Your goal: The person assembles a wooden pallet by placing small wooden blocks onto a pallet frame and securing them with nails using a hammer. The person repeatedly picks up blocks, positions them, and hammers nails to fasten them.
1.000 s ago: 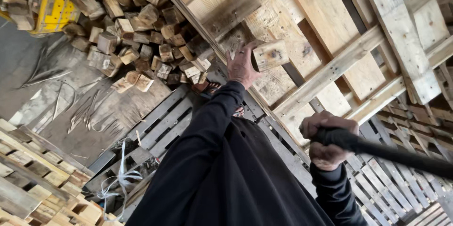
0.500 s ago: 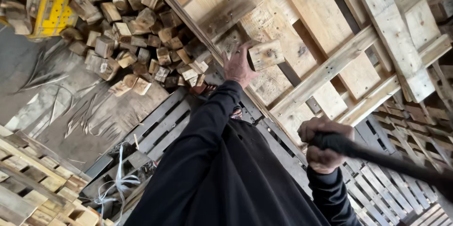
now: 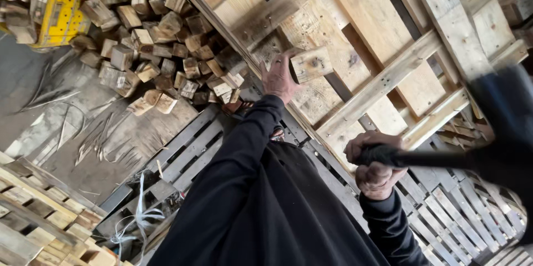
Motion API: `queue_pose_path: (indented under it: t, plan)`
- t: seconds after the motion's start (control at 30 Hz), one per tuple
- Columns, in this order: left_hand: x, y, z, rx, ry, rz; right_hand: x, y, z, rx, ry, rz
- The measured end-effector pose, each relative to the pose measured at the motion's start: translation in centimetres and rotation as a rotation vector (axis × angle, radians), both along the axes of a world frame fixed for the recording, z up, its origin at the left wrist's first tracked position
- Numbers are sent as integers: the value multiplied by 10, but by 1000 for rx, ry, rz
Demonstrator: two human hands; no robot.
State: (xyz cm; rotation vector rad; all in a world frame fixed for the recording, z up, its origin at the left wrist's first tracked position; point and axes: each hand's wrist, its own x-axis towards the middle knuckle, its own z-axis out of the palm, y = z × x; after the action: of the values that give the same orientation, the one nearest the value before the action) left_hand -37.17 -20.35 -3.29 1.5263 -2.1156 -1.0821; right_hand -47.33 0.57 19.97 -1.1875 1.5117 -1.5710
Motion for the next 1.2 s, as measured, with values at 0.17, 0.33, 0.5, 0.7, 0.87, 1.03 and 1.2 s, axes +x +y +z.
queue_pose_path:
  t: [0.17,0.33,0.5,0.7,0.87,1.03,1.2]
  plan:
    - [-2,-1,2,-30,80,26,-3,-9,-55,799,304,-3]
    - [0,5,10,-13,23,0,4,6,-89,640,-225,-137]
    - [4,-1,8,-54,90,73,9,-1,-103,942,17,-59]
    - [4,-20,12,672,894,294,16,43,-110,772,-299,-301]
    - [28,-36,37,1034,1036,323,25,94,-118,733,-369,-423]
    - [7,-20,64,1089,1017,176,38,127,-142,922,-361,-583]
    - [-99,36,51,634,1069,102,55,151,-186,1010,-420,-665]
